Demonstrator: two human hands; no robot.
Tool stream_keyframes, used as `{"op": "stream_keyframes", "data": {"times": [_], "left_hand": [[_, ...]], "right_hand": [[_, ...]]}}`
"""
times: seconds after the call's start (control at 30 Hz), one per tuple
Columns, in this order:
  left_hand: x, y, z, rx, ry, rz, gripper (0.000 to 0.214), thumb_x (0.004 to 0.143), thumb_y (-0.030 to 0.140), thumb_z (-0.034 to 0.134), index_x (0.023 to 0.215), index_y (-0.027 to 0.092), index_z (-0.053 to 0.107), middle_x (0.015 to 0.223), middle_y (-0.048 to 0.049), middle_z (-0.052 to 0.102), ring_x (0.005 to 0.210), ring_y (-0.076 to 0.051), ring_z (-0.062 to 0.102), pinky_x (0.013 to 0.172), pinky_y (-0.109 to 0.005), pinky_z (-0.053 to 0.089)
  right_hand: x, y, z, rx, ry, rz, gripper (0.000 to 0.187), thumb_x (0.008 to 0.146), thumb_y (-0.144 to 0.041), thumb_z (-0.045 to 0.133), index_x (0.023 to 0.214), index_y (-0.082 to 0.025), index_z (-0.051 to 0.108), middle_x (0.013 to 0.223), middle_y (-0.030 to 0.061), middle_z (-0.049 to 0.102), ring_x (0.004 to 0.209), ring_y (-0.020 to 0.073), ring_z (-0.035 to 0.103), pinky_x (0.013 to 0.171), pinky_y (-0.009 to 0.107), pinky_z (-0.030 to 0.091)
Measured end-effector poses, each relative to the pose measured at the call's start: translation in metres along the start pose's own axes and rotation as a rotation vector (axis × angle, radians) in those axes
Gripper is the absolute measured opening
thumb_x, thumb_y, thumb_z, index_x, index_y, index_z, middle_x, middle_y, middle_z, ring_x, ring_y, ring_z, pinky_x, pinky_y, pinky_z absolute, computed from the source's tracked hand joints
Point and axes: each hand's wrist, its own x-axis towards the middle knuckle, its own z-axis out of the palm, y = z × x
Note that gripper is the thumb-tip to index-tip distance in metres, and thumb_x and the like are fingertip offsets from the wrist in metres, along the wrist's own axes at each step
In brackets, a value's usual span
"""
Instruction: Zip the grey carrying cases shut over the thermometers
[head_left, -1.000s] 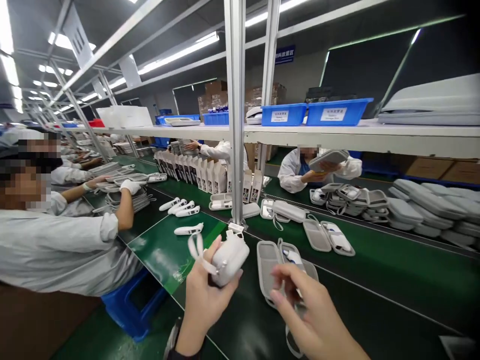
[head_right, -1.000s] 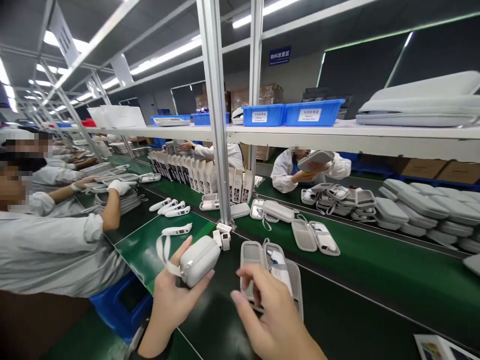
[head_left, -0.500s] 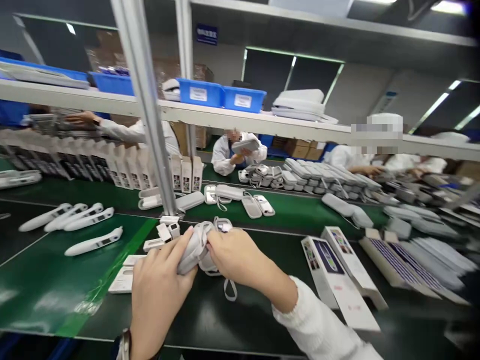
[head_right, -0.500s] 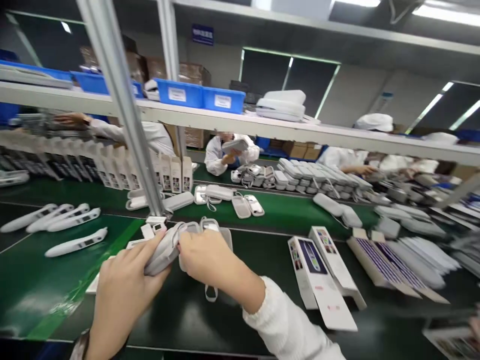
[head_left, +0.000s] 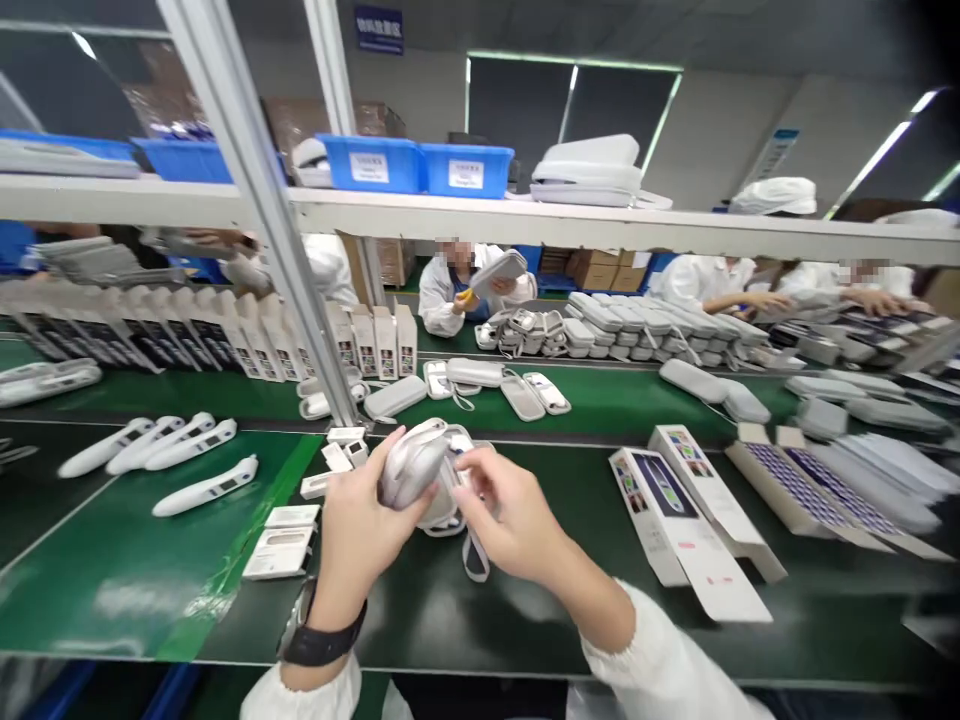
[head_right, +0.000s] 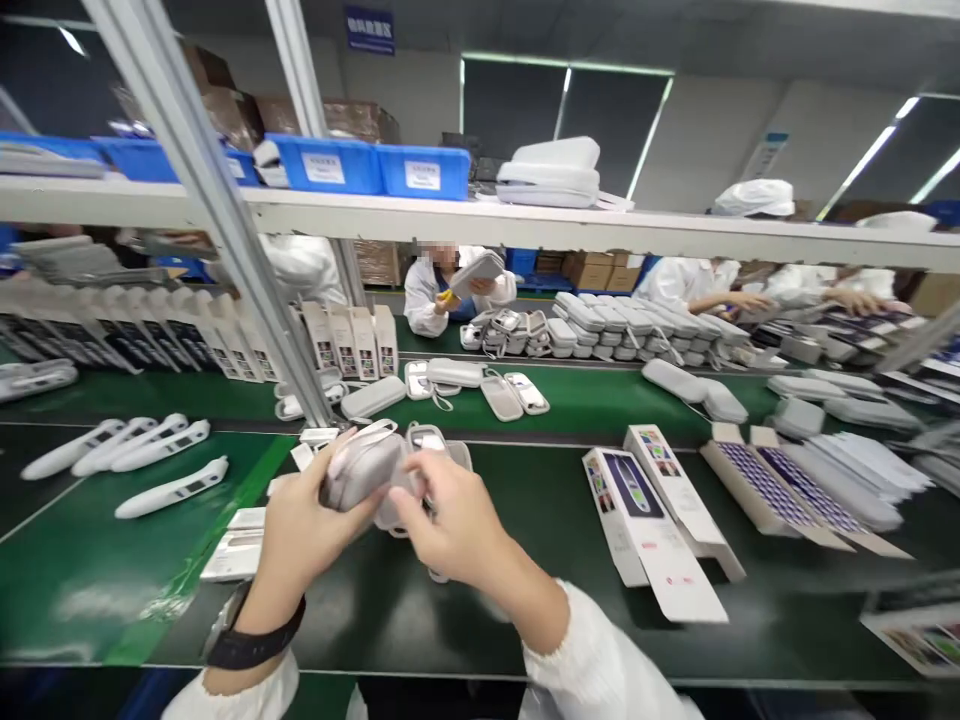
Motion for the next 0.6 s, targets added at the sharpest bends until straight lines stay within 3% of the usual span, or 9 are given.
{"op": "stream_keyframes", "data": {"times": [0.07, 0.13, 0.2, 0.27, 0.4, 0.5, 0.6], "left_hand": [[-0.002, -0.008, 0.002, -0.444, 0.075, -0.194, 0.067, 0.069, 0.047, 0.084, 0.127, 0.021, 0.065, 0.104, -0.0075, 0.076, 0.093, -0.03, 0.069, 0.083, -0.04, 0.05], [-0.006, -0.012, 0.007, -0.865, 0.133, -0.38, 0.061, 0.068, 0.047, 0.085, 0.117, 0.017, 0.067, 0.1, -0.0075, 0.075, 0.089, -0.028, 0.07, 0.081, -0.039, 0.054], [-0.011, -0.013, 0.013, -1.164, 0.163, -0.493, 0.06, 0.069, 0.047, 0.085, 0.117, 0.017, 0.066, 0.1, -0.0073, 0.075, 0.089, -0.026, 0.07, 0.084, -0.039, 0.056], [-0.016, -0.012, 0.02, -1.344, 0.155, -0.506, 0.064, 0.069, 0.049, 0.084, 0.123, 0.019, 0.064, 0.11, -0.0091, 0.074, 0.103, -0.028, 0.069, 0.093, -0.042, 0.055], [-0.023, -0.011, 0.033, -1.512, 0.053, -0.474, 0.074, 0.07, 0.06, 0.08, 0.13, 0.021, 0.062, 0.132, -0.0124, 0.067, 0.13, -0.035, 0.055, 0.107, -0.047, 0.048], [-0.023, -0.009, 0.042, -1.504, 0.04, -0.549, 0.076, 0.069, 0.063, 0.08, 0.13, 0.021, 0.062, 0.129, -0.012, 0.069, 0.13, -0.036, 0.056, 0.106, -0.047, 0.048], [-0.02, -0.008, 0.049, -1.325, 0.001, -0.61, 0.067, 0.075, 0.058, 0.078, 0.128, 0.02, 0.062, 0.123, -0.011, 0.073, 0.121, -0.032, 0.063, 0.1, -0.041, 0.052]], "right_hand": [[-0.011, 0.015, 0.005, 0.115, 0.1, 0.068, 0.043, 0.094, -0.034, 0.059, 0.133, -0.019, 0.049, 0.112, 0.0096, 0.064, 0.087, 0.0196, 0.061, 0.081, 0.032, 0.051], [-0.023, 0.029, 0.014, 0.261, 0.039, 0.105, 0.061, 0.095, -0.037, 0.059, 0.149, -0.021, 0.037, 0.126, 0.0134, 0.059, 0.092, 0.021, 0.062, 0.085, 0.035, 0.053], [-0.032, 0.036, 0.025, 0.441, -0.082, 0.103, 0.065, 0.1, -0.039, 0.051, 0.157, -0.022, 0.025, 0.121, 0.0128, 0.061, 0.086, 0.0193, 0.064, 0.08, 0.034, 0.055], [-0.039, 0.035, 0.037, 0.546, -0.101, 0.077, 0.067, 0.102, -0.04, 0.046, 0.16, -0.022, 0.018, 0.112, 0.0108, 0.065, 0.077, 0.0176, 0.063, 0.073, 0.032, 0.056], [-0.044, 0.027, 0.049, 0.411, 0.152, -0.052, 0.067, 0.097, -0.043, 0.057, 0.156, -0.025, 0.032, 0.131, 0.0138, 0.062, 0.08, 0.0193, 0.064, 0.072, 0.032, 0.057], [-0.041, 0.028, 0.047, 0.34, 0.276, -0.141, 0.059, 0.095, -0.037, 0.059, 0.15, -0.028, 0.041, 0.134, 0.0121, 0.061, 0.084, 0.0202, 0.066, 0.074, 0.032, 0.058], [-0.031, 0.045, 0.041, 0.34, 0.35, -0.089, 0.053, 0.094, -0.033, 0.056, 0.146, -0.026, 0.046, 0.131, 0.0113, 0.063, 0.09, 0.0214, 0.068, 0.077, 0.031, 0.058]]}}
